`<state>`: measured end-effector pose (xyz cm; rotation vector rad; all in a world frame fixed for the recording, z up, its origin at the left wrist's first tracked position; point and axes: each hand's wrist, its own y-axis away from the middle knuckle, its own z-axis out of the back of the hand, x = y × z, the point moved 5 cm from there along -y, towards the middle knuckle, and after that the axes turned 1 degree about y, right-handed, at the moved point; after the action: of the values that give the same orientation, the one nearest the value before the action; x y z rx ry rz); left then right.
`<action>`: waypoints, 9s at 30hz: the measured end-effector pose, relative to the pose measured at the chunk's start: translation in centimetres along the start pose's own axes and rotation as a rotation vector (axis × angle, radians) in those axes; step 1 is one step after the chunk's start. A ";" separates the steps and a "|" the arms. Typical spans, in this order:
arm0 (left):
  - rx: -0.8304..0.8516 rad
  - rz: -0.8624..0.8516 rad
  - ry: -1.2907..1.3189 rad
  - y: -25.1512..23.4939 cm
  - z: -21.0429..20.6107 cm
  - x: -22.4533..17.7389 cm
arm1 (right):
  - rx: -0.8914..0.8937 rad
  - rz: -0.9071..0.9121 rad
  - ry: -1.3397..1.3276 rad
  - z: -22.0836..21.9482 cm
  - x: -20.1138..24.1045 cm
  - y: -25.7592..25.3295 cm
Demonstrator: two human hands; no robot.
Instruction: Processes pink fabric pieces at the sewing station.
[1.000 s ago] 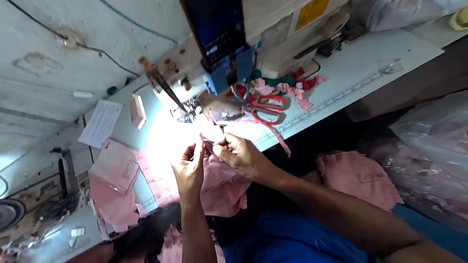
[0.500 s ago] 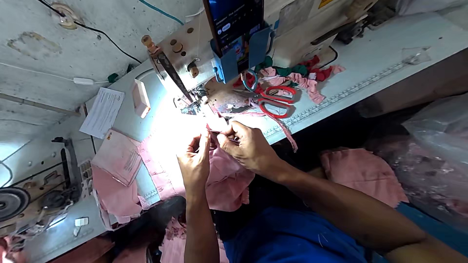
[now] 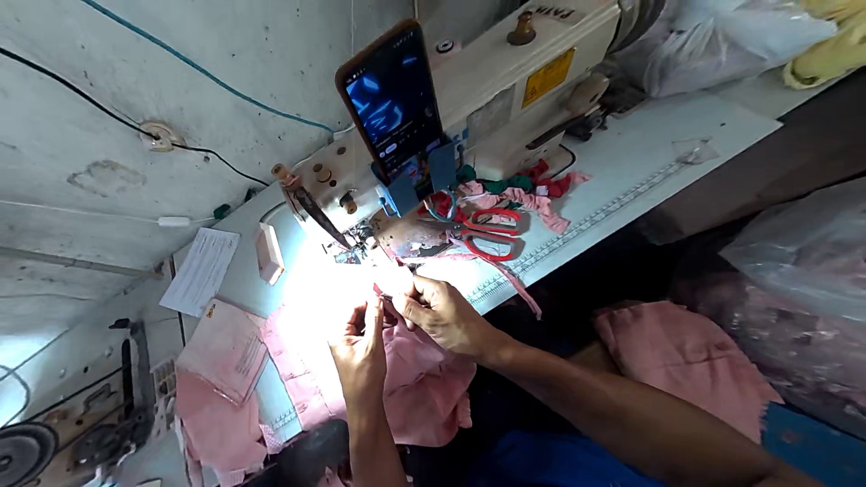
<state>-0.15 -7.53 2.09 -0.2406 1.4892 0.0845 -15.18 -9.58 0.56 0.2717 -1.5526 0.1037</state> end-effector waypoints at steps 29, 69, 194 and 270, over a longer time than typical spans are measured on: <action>-0.015 -0.006 -0.005 0.9 0.5 -0.2 | -0.095 0.224 0.485 0.3 0.6 1.3; 0.002 -0.199 -0.293 2.1 1.3 -0.2 | -0.168 0.502 0.732 -0.9 2.0 1.7; 0.255 -0.195 -0.326 0.8 1.5 -2.8 | 0.142 -0.010 -0.262 2.0 0.7 0.7; 0.091 -0.237 -0.177 4.8 1.0 -5.4 | -0.157 0.616 0.462 0.6 5.8 5.1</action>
<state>-0.55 -2.17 6.99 -0.3262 1.2763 -0.1491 -16.81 -5.37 6.91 -0.3448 -1.1289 0.4891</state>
